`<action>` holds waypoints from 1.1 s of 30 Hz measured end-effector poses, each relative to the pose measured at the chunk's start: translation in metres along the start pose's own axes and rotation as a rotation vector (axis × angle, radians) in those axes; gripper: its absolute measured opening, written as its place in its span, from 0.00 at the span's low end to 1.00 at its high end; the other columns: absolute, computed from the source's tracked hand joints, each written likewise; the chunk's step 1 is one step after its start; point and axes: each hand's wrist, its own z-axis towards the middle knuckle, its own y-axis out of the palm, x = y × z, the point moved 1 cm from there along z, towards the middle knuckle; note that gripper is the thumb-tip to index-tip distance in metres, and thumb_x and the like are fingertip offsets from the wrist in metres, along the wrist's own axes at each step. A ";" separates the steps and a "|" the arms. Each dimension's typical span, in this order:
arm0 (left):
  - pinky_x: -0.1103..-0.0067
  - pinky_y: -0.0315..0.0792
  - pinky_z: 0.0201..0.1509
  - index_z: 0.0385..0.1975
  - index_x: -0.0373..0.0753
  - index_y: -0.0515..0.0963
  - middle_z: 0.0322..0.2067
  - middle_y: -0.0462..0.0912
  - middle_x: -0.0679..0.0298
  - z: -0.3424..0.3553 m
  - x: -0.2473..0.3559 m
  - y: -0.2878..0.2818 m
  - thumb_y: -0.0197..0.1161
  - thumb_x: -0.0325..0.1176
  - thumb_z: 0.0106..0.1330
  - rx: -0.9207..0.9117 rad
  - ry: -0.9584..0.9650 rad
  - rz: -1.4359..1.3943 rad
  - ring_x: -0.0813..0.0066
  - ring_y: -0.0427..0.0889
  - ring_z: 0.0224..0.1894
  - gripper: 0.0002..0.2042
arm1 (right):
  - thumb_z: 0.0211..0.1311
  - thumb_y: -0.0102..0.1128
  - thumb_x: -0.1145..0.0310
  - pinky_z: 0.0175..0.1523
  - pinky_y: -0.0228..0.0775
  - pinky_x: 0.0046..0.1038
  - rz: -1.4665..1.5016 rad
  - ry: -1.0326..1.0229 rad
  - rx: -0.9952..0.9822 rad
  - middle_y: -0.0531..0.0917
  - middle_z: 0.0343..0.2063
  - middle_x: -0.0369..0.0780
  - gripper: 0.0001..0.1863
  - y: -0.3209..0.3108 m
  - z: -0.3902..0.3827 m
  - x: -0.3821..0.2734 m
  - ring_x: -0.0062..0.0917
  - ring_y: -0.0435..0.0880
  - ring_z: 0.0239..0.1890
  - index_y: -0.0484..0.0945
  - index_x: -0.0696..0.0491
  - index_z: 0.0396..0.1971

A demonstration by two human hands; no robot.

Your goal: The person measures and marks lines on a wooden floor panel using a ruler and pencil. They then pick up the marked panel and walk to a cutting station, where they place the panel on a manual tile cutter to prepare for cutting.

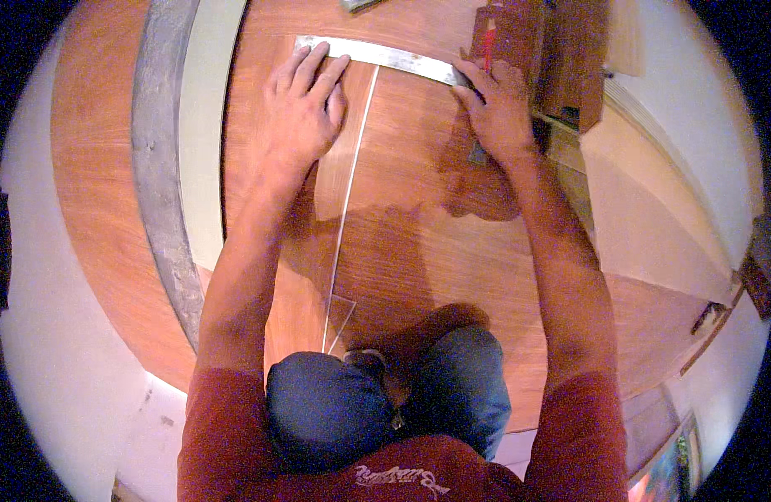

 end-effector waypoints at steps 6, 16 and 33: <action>0.63 0.62 0.66 0.52 0.54 0.82 0.58 0.77 0.66 0.000 -0.002 0.004 0.64 0.31 0.56 0.009 -0.020 -0.058 0.62 0.71 0.63 0.21 | 0.63 0.65 0.66 0.63 0.64 0.40 0.035 -0.030 -0.050 0.78 0.49 0.46 0.19 -0.005 0.001 0.006 0.44 0.73 0.55 0.81 0.47 0.54; 0.60 0.65 0.67 0.53 0.49 0.82 0.59 0.76 0.59 0.001 -0.006 -0.001 0.63 0.27 0.56 -0.053 0.015 -0.128 0.54 0.72 0.63 0.22 | 0.61 0.66 0.68 0.62 0.65 0.41 0.054 0.023 -0.057 0.78 0.47 0.46 0.18 -0.006 0.000 -0.002 0.46 0.73 0.54 0.82 0.47 0.53; 0.61 0.63 0.70 0.53 0.50 0.81 0.61 0.76 0.61 0.003 -0.007 -0.002 0.64 0.27 0.54 -0.101 -0.021 -0.172 0.59 0.72 0.65 0.23 | 0.58 0.68 0.70 0.60 0.68 0.40 0.149 0.147 -0.168 0.80 0.44 0.45 0.17 -0.014 0.009 -0.006 0.44 0.76 0.51 0.84 0.49 0.49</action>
